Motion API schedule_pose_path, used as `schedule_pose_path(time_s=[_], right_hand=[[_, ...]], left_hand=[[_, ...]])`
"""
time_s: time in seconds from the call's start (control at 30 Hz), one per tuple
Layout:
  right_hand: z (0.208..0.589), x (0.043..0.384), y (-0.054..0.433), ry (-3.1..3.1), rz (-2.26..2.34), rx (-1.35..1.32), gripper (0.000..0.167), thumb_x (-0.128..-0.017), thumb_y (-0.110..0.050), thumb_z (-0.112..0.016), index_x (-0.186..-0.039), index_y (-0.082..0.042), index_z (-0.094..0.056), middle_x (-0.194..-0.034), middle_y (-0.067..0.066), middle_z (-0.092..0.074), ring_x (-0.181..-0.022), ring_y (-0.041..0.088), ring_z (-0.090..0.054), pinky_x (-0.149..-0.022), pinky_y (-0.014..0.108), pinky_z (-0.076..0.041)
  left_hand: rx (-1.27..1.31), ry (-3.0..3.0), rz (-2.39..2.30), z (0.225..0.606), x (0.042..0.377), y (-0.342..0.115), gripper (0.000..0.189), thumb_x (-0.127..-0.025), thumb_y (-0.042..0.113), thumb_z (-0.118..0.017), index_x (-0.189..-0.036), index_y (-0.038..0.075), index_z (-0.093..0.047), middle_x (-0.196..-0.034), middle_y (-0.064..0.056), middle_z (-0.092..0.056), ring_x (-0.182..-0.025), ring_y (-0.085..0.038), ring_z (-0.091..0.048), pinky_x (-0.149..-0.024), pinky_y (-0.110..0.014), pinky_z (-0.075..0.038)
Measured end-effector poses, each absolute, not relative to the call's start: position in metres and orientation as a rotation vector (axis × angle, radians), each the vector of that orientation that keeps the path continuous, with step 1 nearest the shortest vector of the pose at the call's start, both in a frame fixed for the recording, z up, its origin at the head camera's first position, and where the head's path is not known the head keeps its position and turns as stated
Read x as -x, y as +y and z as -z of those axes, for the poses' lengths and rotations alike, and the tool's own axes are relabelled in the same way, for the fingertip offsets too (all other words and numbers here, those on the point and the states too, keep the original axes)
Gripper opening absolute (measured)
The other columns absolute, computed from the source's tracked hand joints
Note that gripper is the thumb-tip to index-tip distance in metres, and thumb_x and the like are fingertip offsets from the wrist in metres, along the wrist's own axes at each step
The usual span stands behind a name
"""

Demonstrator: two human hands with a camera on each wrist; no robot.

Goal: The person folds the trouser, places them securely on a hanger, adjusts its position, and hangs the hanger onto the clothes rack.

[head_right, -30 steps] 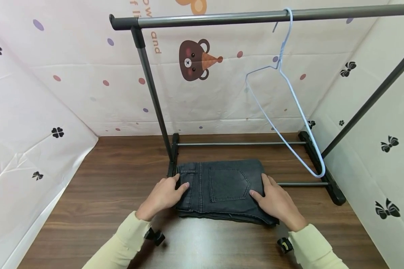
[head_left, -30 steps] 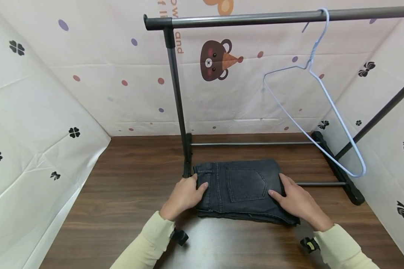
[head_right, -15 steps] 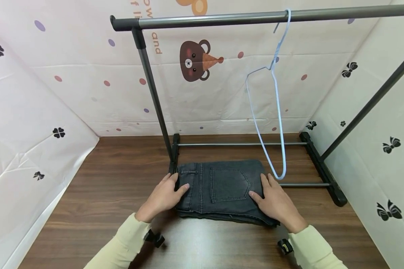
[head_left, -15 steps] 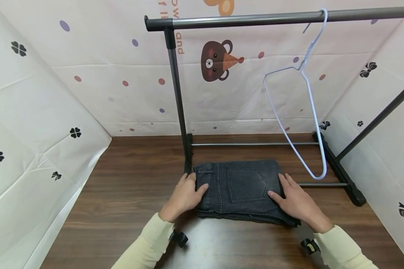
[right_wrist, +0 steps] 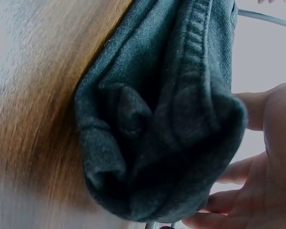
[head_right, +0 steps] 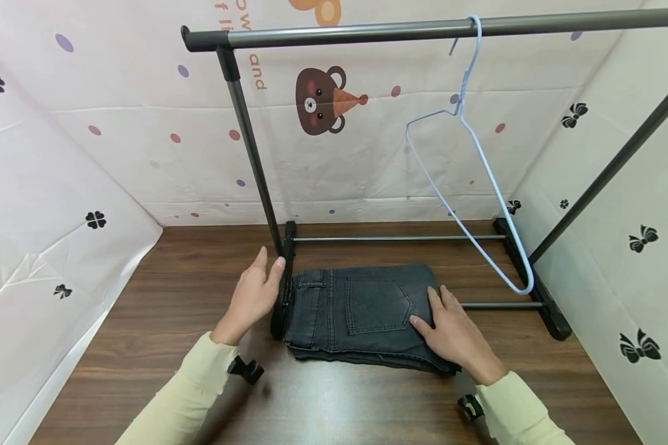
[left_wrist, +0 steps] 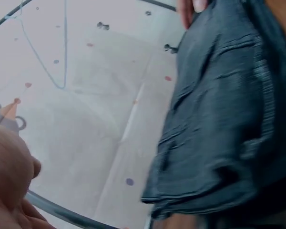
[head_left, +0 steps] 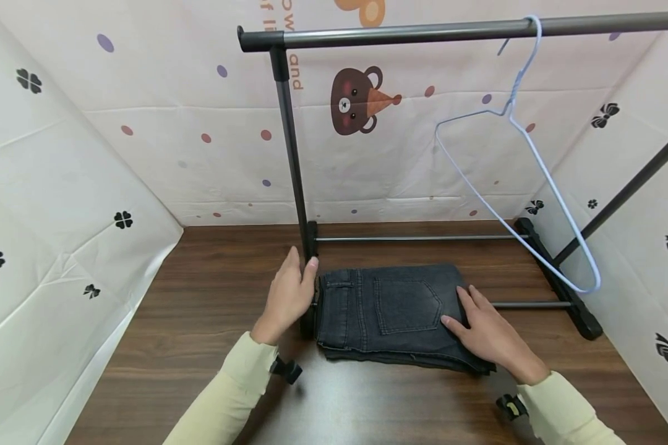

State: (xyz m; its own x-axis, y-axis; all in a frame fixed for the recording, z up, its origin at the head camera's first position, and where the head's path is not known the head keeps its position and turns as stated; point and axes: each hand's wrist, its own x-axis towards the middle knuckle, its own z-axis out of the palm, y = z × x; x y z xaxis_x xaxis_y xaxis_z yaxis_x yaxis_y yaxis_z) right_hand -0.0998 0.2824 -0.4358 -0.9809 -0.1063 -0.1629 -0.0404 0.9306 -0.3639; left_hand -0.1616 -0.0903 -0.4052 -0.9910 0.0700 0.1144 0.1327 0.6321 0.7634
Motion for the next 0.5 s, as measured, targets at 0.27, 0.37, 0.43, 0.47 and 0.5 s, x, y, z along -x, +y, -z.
schedule_pose_path(time_s=[0.27,0.37,0.43,0.47,0.5], right_hand=[[0.434,0.099,0.28,2.906,0.528,0.102,0.085,-0.104,-0.047,-0.058,-0.159,0.01,-0.027,-0.163,0.043,-0.019,-0.147,0.063,-0.027,-0.111,0.075,-0.033],[0.433,0.098,0.279,2.902,0.52,0.103,0.085,-0.105,-0.047,-0.058,-0.159,0.011,-0.027,-0.163,0.043,-0.019,-0.148,0.062,-0.026,-0.113,0.075,-0.033],[0.433,0.098,0.279,2.9,0.517,0.107,0.085,-0.105,-0.048,-0.058,-0.159,0.011,-0.028,-0.163,0.043,-0.018,-0.148,0.062,-0.025,-0.113,0.075,-0.032],[0.434,0.098,0.28,2.899,0.519,0.108,0.085,-0.104,-0.048,-0.058,-0.159,0.011,-0.028,-0.163,0.043,-0.018,-0.148,0.062,-0.025,-0.113,0.075,-0.032],[0.434,0.098,0.28,2.898,0.524,0.11,0.085,-0.104,-0.048,-0.058,-0.159,0.011,-0.028,-0.163,0.043,-0.018,-0.148,0.063,-0.025,-0.113,0.075,-0.032]], left_hand=[[0.307,-2.539,1.444,0.382,0.196,-0.095,0.065,-0.114,0.038,-0.04,-0.163,-0.001,-0.024,-0.16,-0.024,-0.045,-0.144,-0.034,-0.052,-0.114,-0.054,-0.047],[0.363,-2.479,1.464,0.378,0.205,-0.094,0.064,-0.114,0.036,-0.042,-0.164,0.001,-0.024,-0.152,-0.027,-0.054,-0.129,-0.035,-0.063,-0.106,-0.053,-0.052],[0.385,-2.452,1.478,0.377,0.21,-0.094,0.062,-0.114,0.034,-0.043,-0.165,0.004,-0.024,-0.137,-0.03,-0.063,-0.103,-0.037,-0.068,-0.093,-0.05,-0.055],[0.386,-2.439,1.479,0.377,0.212,-0.093,0.061,-0.113,0.033,-0.044,-0.165,0.005,-0.026,-0.131,-0.029,-0.065,-0.098,-0.035,-0.068,-0.09,-0.047,-0.055],[0.385,-2.425,1.485,0.378,0.215,-0.093,0.058,-0.113,0.032,-0.045,-0.164,0.007,-0.03,-0.124,-0.027,-0.068,-0.088,-0.033,-0.065,-0.083,-0.044,-0.055]])
